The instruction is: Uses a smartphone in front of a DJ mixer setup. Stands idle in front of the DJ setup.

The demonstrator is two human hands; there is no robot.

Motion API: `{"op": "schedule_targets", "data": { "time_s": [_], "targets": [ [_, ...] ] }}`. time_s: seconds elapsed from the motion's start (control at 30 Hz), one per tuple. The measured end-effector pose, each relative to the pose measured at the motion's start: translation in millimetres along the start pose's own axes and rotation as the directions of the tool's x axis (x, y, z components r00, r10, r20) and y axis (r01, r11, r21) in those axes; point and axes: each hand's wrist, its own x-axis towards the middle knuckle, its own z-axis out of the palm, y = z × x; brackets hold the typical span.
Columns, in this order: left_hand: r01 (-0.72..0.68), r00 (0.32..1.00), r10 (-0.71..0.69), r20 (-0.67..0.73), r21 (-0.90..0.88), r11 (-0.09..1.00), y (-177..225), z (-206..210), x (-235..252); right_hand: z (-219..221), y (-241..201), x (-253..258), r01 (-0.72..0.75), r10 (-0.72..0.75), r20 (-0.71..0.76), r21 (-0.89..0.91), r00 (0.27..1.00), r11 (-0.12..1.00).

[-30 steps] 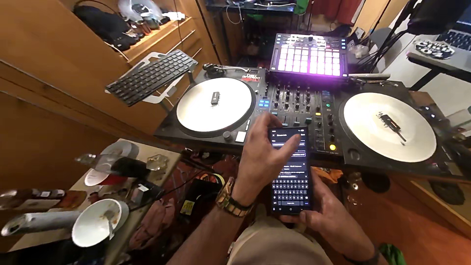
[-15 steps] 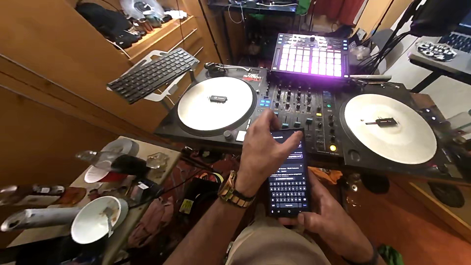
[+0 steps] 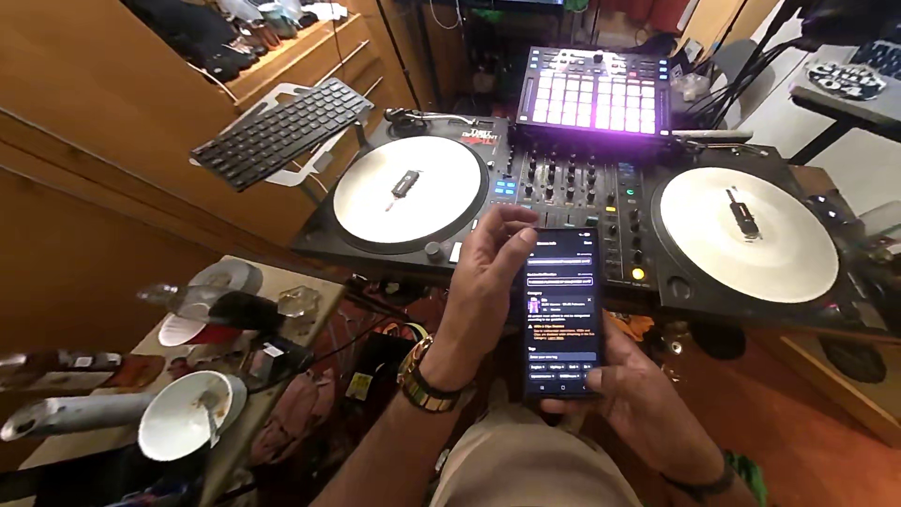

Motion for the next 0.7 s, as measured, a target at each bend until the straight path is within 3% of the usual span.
{"op": "schedule_targets", "data": {
  "time_s": [0.37,0.7],
  "targets": [
    [-0.042,0.996,0.045,0.077,-0.037,0.998,4,7,-6,10,0,0,-0.057,0.057,-0.273,0.008,0.960,0.998],
    [-0.051,0.996,0.053,0.077,-0.026,0.998,5,6,-3,3,-1,1,-0.018,0.027,-0.176,0.056,0.984,0.998]
  ]
}}
